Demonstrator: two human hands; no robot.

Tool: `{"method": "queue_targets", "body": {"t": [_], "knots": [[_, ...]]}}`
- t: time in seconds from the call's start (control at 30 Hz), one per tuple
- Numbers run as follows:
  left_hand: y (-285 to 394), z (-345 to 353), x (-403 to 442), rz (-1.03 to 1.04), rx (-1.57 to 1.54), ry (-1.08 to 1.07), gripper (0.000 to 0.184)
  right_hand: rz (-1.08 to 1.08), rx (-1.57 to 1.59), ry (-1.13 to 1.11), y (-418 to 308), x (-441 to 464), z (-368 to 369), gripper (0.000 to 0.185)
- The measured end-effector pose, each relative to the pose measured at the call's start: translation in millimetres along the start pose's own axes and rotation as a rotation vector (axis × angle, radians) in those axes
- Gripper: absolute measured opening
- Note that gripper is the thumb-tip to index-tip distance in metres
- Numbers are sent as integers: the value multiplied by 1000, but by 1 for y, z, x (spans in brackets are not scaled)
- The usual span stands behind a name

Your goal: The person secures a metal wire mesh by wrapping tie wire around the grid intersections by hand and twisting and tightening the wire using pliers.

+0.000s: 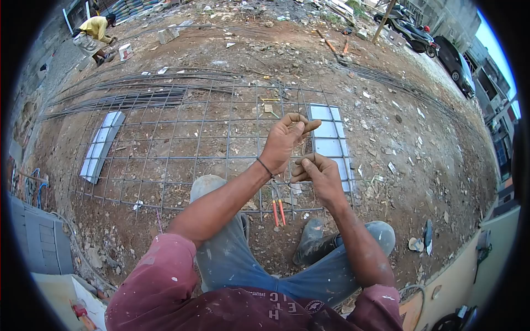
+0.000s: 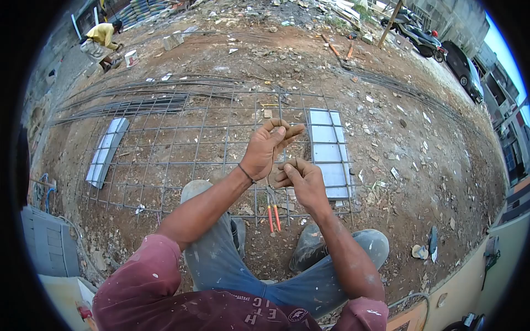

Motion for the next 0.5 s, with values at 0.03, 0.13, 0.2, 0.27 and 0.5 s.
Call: {"method": "queue_targets", "body": {"t": [0.03,0.13,0.2,0.27,0.5], "knots": [[4,-3,-1,-37,37,18,17,96,158,10,3,-1,2,21],[26,-12,-1,-22,297,70,24,42,64,33,-8,1,-16,23],[42,-18,-1,67,560,165,27,25,14,27,-20,-1,-24,23],[44,-34,1,45,529,231,27,27,-5,5,-33,-5,-24,23],[57,-77,10,141,766,440,19,-91,126,-173,-74,-20,-17,24]]}}
Point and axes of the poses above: each hand's wrist, its own x-axis towards the middle knuckle, its own z-axis out of the palm, y = z × x, the point moved 10 cm from there along x, towards the middle knuckle, and after that the axes turned 9 degrees about -z, right-handed, at the moved point
